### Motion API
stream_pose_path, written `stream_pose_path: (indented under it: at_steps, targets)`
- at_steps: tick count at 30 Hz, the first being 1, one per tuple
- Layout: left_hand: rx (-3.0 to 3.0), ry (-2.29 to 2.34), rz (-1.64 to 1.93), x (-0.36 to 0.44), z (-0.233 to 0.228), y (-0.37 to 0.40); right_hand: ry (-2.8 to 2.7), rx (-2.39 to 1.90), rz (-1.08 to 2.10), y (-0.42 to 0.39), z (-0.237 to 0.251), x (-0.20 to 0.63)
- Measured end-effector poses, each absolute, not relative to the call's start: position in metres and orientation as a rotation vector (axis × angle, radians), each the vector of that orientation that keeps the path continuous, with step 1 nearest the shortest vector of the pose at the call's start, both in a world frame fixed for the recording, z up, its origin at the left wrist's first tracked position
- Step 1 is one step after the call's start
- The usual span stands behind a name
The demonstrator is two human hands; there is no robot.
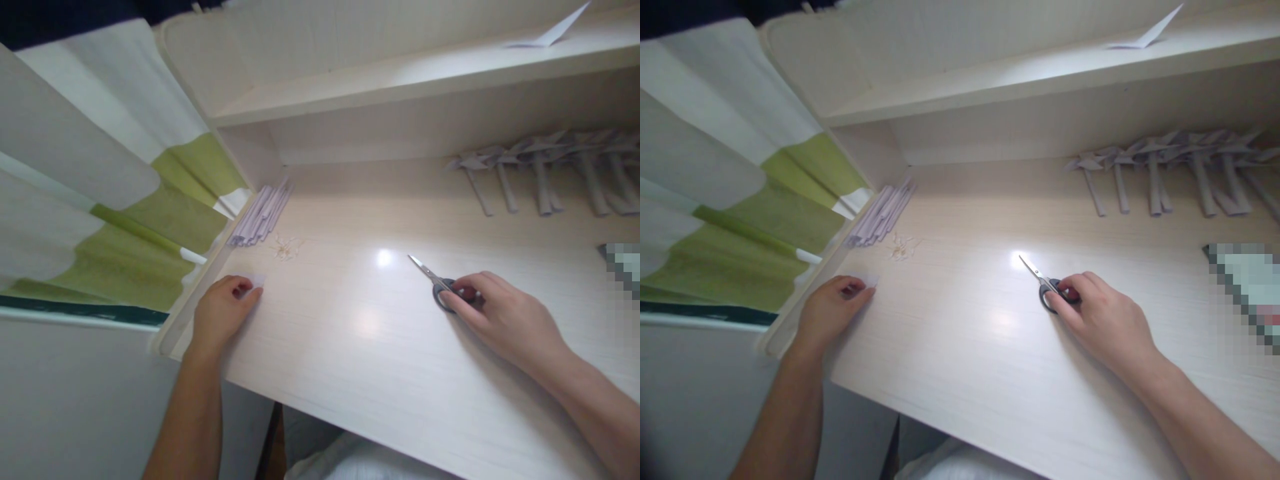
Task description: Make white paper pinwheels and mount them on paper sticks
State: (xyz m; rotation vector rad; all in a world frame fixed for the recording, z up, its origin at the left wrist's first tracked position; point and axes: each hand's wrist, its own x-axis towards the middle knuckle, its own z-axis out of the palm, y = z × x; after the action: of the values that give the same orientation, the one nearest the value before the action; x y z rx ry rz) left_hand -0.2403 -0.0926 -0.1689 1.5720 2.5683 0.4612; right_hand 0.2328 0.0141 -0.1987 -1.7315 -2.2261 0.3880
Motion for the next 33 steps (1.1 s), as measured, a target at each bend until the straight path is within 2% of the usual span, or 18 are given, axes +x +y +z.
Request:
stream_pose_path:
  at_steps: [25, 28, 33]
  targets:
    - [1.488, 2.608, 0.603, -0.234, -0.177, -0.087, -2.213, -1.719, 0.397, 0.017, -0.198, 0.231]
    - [1.41, 2.669, 0.668, -0.232, -0.156, -0.095, -2.195, -1.688, 0.41, 0.017, -0.198, 0.231]
    - [1.313, 2.778, 0.949, -0.212, -0.084, -0.115, -2.145, -1.618, 0.424, 0.021, -0.187, 0.231]
